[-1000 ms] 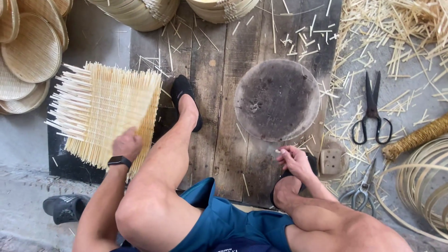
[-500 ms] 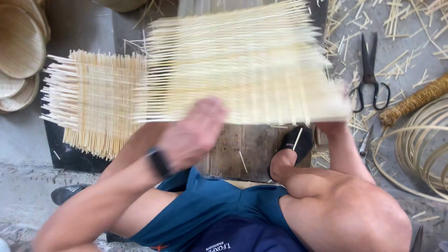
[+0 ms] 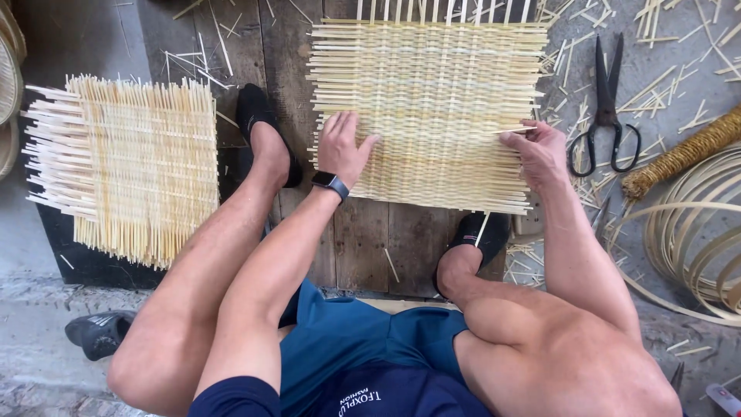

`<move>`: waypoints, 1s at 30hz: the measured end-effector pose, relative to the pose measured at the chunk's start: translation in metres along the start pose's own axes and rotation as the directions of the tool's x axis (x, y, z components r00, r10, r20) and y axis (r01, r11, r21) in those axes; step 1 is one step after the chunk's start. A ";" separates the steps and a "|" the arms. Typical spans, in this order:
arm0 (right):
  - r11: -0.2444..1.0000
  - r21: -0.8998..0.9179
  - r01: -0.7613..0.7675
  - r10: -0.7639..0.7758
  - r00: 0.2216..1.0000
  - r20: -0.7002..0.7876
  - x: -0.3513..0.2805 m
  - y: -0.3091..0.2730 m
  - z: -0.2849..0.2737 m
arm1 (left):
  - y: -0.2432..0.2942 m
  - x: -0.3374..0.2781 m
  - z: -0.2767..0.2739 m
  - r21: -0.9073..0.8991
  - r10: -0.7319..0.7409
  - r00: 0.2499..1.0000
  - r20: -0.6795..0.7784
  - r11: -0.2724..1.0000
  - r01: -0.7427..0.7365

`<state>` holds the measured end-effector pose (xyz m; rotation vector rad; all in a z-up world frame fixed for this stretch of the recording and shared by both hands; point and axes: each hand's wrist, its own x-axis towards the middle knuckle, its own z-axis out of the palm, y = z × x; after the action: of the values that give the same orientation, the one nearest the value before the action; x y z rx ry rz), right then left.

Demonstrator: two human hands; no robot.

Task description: Constructing a circular bamboo tray by weaving strips around a frame and trimming excess material with scissors.

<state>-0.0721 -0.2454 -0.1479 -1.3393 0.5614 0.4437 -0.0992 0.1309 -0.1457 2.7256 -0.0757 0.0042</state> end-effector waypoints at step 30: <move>0.985 -0.147 0.093 -0.112 0.986 -0.126 -0.002 0.004 0.005 | 0.095 0.013 -0.018 0.079 0.250 0.769 0.588 0.928 -0.363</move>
<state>-0.0759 -0.2400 -0.1491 -1.5340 0.5766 0.3151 -0.0912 0.0506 -0.0912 2.7645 -0.7333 -0.7526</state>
